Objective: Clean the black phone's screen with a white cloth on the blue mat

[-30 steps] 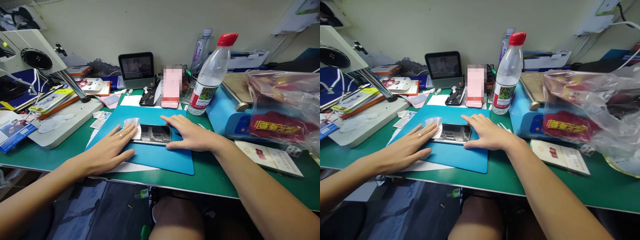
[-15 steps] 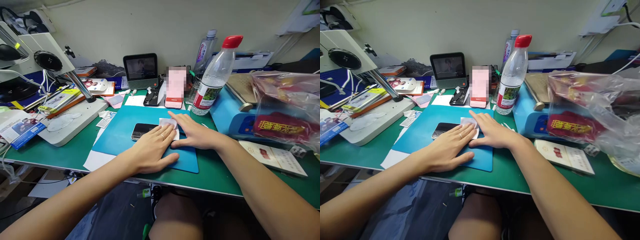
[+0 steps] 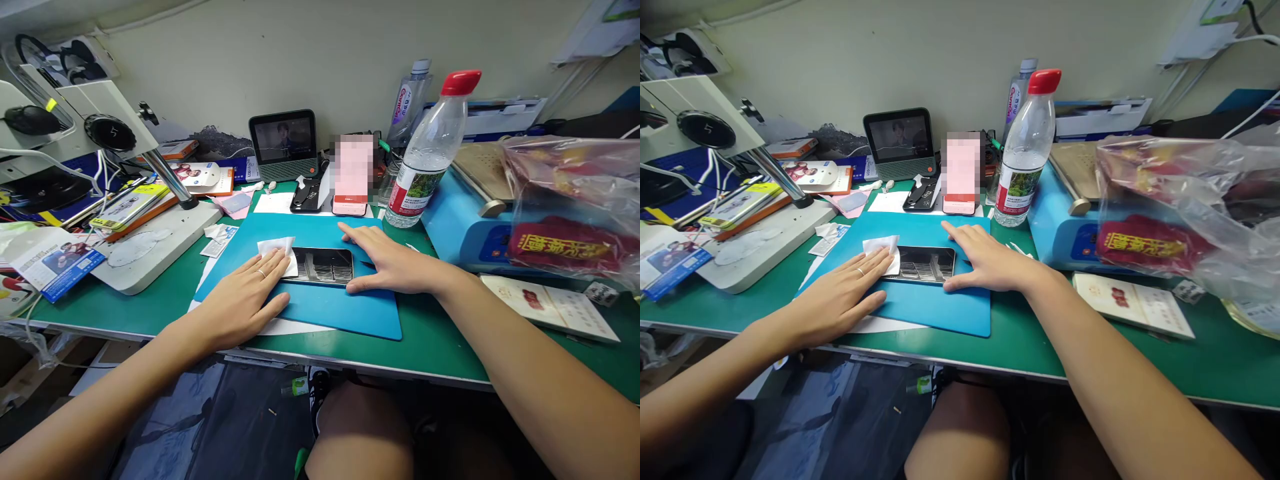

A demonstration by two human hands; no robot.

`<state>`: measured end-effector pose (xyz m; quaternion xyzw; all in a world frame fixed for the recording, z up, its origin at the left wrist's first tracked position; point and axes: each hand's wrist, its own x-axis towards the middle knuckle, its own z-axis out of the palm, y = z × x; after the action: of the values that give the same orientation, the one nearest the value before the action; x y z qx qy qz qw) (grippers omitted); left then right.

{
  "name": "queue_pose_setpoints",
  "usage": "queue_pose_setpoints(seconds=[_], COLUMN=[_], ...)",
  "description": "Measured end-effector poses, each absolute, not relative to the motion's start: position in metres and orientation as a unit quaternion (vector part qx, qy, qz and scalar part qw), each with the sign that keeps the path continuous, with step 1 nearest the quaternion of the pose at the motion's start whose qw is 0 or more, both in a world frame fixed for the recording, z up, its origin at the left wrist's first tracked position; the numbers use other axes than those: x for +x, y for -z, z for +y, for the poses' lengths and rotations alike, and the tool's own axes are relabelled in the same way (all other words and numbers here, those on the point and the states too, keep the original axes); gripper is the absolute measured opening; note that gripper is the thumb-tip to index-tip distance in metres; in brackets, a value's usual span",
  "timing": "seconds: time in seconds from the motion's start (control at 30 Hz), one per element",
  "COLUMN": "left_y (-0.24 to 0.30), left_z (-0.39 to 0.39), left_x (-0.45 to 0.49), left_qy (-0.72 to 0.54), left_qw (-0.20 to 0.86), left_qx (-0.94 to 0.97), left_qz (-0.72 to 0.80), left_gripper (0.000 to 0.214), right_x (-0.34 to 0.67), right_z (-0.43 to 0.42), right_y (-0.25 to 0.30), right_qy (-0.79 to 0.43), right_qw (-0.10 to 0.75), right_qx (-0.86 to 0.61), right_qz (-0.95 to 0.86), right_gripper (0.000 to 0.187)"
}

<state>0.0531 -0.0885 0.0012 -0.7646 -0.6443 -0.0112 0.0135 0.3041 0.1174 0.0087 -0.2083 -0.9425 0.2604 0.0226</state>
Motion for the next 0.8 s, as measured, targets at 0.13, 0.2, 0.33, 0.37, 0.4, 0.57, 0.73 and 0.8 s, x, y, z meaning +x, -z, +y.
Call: queue_pose_setpoints(seconds=[0.13, 0.2, 0.33, 0.37, 0.4, 0.57, 0.73, 0.8], left_y=[-0.005, -0.006, -0.006, -0.006, -0.007, -0.010, -0.013, -0.016], left_z=[-0.068, -0.056, -0.039, -0.038, -0.038, -0.051, -0.053, -0.045], left_x=[0.066, 0.077, 0.103, 0.109, 0.114, 0.110, 0.045, 0.015], left_qy=[0.013, 0.022, 0.026, 0.028, 0.032, 0.038, 0.055, 0.079], left_qw=[-0.020, -0.025, -0.030, -0.029, -0.028, -0.026, -0.011, -0.023], left_qx=[-0.765, -0.768, -0.799, -0.808, -0.815, -0.840, -0.848, -0.834], left_qz=[-0.644, -0.640, -0.600, -0.588, -0.579, -0.540, -0.527, -0.545], left_gripper=[0.071, 0.071, 0.072, 0.072, 0.071, 0.061, 0.052, 0.047], right_x=[0.303, 0.303, 0.304, 0.304, 0.304, 0.305, 0.305, 0.305], right_z=[0.117, 0.116, 0.116, 0.116, 0.117, 0.118, 0.116, 0.115], right_y=[-0.008, -0.008, -0.008, -0.008, -0.008, -0.007, -0.011, -0.014], right_qy=[-0.261, -0.259, -0.252, -0.251, -0.250, -0.248, -0.256, -0.253], right_qw=[0.031, 0.035, 0.043, 0.045, 0.048, 0.077, 0.077, 0.065], right_qx=[-0.195, -0.194, -0.198, -0.195, -0.192, -0.179, -0.182, -0.190], right_qz=[-0.945, -0.945, -0.946, -0.947, -0.948, -0.949, -0.946, -0.946], right_gripper=[0.121, 0.124, 0.128, 0.127, 0.126, 0.115, 0.102, 0.101])
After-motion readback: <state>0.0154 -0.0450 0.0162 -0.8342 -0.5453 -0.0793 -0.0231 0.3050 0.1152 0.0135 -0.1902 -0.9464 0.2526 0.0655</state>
